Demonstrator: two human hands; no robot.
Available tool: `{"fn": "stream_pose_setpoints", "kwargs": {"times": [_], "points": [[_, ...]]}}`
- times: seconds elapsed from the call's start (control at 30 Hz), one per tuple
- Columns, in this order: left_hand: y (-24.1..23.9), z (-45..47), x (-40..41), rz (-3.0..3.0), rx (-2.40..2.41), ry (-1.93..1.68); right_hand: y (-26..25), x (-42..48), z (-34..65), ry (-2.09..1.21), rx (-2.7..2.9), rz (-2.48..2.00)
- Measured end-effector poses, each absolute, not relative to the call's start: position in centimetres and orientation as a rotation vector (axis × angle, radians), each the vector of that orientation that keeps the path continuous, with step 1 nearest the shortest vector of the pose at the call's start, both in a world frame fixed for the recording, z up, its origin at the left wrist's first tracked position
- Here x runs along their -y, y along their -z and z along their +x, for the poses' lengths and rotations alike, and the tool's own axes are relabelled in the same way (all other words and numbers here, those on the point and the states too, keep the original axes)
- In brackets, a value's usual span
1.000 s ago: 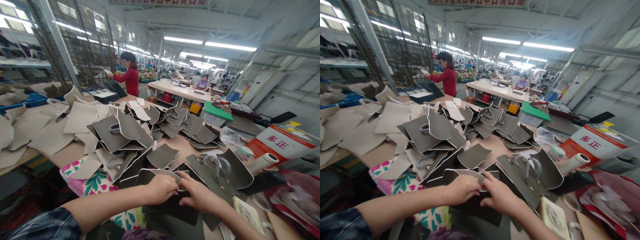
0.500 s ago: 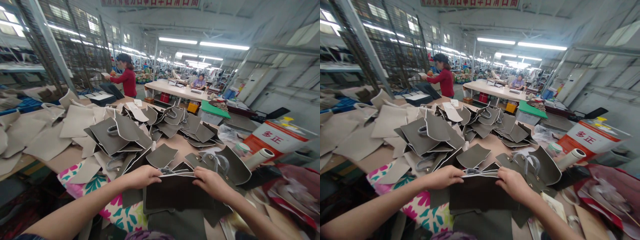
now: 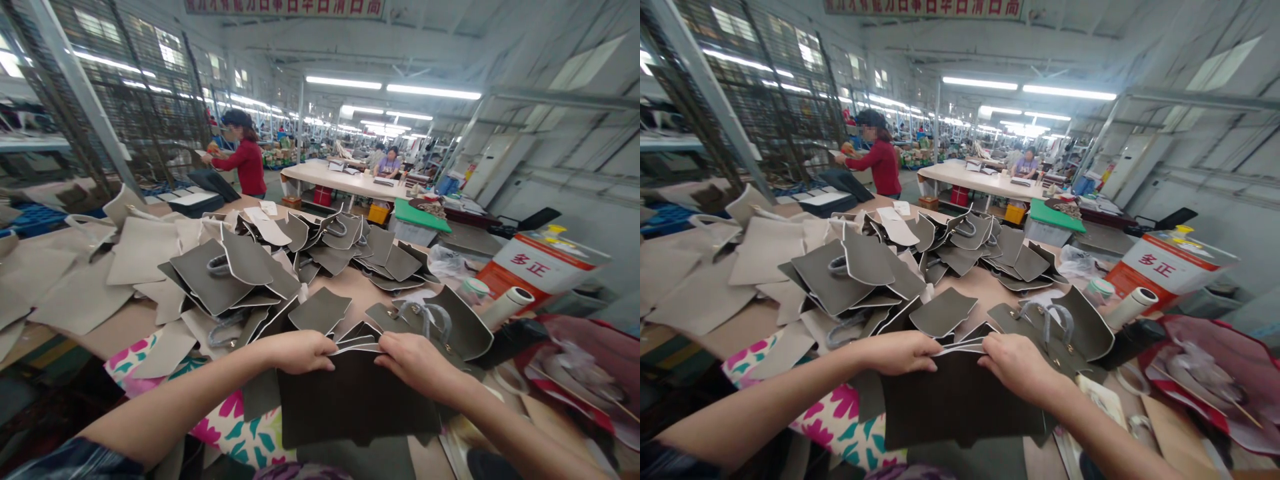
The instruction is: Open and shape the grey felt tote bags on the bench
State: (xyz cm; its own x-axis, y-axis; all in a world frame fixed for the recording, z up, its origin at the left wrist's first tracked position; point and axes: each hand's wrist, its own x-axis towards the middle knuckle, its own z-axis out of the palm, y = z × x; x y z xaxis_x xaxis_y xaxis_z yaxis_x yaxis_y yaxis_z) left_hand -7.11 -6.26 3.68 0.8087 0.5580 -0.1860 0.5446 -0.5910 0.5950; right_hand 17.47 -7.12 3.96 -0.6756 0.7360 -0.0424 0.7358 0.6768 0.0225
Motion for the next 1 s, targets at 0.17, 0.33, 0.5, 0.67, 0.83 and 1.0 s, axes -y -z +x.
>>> {"fn": "stream_pose_setpoints", "kwargs": {"times": [0.17,0.33,0.5,0.67,0.83,1.0], "points": [[-3.7,-5.3,5.9,2.279,-0.831,-0.035,-4.5,7.5,16.9,-0.054,-2.820,1.207],[-4.0,-4.1,6.2,2.316,-0.735,-0.075,-4.7,7.6,16.5,0.121,-2.825,1.221],[-3.9,-4.0,6.1,2.312,-0.698,-0.071,-4.5,7.6,16.4,0.283,-2.846,1.229],[-3.8,-4.7,5.8,2.237,-0.705,-0.042,-4.4,8.2,17.1,0.458,-2.880,1.233],[-3.4,-5.5,5.5,2.143,-0.715,-0.027,-4.3,8.4,18.5,0.732,-2.832,1.430],[-3.5,-5.4,5.6,2.153,-0.707,-0.025,-4.5,8.5,18.1,0.405,-2.958,1.194]]}}
